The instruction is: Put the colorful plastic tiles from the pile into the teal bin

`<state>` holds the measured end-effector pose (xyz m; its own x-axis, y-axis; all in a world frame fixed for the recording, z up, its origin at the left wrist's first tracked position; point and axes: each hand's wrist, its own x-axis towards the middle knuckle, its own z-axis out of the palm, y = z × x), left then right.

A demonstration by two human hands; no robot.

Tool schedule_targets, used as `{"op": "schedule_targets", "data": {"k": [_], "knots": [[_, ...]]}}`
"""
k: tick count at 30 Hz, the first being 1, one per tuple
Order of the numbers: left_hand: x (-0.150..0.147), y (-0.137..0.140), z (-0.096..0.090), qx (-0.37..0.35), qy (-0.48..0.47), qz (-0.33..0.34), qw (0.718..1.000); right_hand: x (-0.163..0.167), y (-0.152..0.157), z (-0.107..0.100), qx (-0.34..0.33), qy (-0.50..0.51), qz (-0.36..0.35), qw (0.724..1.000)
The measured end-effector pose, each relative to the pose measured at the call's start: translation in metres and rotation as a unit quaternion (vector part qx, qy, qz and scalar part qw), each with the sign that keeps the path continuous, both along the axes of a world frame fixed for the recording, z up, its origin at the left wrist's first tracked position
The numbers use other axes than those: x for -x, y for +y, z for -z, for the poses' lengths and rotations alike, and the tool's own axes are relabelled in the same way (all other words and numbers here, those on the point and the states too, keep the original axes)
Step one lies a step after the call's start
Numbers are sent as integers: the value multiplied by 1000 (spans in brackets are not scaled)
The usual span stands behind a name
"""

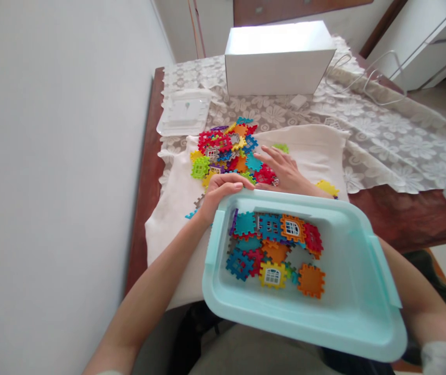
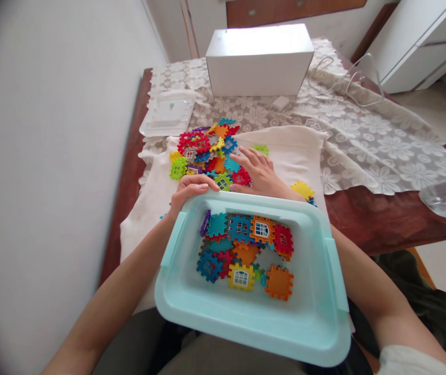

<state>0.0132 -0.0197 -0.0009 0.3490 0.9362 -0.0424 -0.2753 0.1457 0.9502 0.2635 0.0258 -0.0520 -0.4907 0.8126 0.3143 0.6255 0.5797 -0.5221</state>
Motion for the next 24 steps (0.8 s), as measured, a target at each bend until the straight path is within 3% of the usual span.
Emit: {"op": "schedule_targets", "data": {"k": [5,19,24], "knots": [[-1,1,-2,1,15,9,1000,-2,0,1,11,-51,-54,997],[1,2,2,-10,30,26,999,2,0,-8,9,16,-30,999],[1,2,2,-13,25,33,999,2,2,-7,23,-13,-33,999]]}}
